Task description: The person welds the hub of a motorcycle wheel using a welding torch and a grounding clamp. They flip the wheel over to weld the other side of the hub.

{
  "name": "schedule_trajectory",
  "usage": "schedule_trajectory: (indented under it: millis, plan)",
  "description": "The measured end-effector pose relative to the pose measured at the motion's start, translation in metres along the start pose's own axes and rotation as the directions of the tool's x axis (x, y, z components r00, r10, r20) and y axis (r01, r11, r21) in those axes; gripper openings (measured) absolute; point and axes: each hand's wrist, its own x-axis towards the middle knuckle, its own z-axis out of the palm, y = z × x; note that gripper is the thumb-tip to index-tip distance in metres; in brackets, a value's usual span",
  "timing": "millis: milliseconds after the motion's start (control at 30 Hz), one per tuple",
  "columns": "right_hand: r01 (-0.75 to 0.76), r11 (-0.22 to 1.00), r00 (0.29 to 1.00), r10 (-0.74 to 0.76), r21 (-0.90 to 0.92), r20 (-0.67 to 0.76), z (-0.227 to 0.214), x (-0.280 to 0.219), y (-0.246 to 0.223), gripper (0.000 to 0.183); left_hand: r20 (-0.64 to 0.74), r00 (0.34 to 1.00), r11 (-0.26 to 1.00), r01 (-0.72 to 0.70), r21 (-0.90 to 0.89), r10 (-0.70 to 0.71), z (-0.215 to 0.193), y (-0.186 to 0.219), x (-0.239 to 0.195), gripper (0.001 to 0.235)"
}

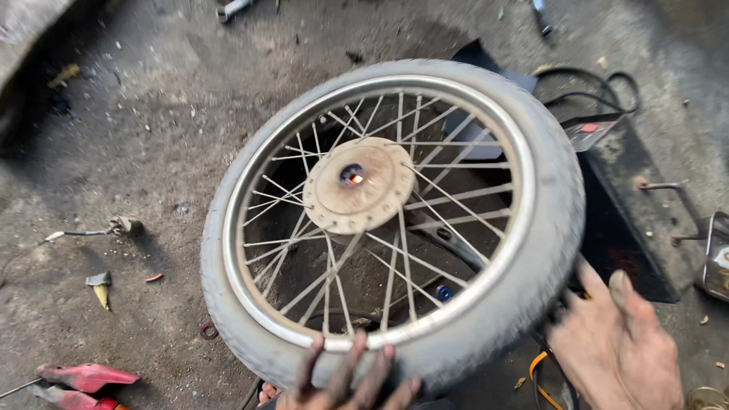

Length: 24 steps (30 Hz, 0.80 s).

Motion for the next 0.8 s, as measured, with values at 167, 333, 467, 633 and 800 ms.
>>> schedule_trajectory:
  millis: [167,333,467,633,800]
  plan:
    - [0.007,0.996,0.999,-0.004,-0.086,0.035,0.076,0.01,-0.005,0.057,-0.087,0.991,0.99,0.109,0.093,-0.101,-0.057,-0.041,0.085,0.038]
    - [0.155,0.711,0.987,-0.144,-0.686,0.074,0.033,0.077,-0.027,0.065,-0.042,0.99,0.973,0.137,0.183,-0.132,-0.082,-0.129,0.128,0.057]
    - [0.002,0.293,0.995,0.096,-0.956,0.031,-0.039,0.157,-0.04,0.084,0.044,0.993,0.944,0.085,0.319,-0.105,-0.089,-0.188,0.171,0.109]
    - [-0.424,0.299,0.837,0.489,-0.855,-0.245,0.002,0.168,0.001,0.091,-0.021,0.996,0.936,-0.069,0.345,0.081,-0.075,-0.21,0.208,0.089]
    - [-0.505,0.378,0.754,0.631,-0.776,-0.184,0.008,0.167,0.012,0.071,-0.025,0.988,0.93,-0.132,0.344,0.149,-0.072,-0.233,0.217,0.09]
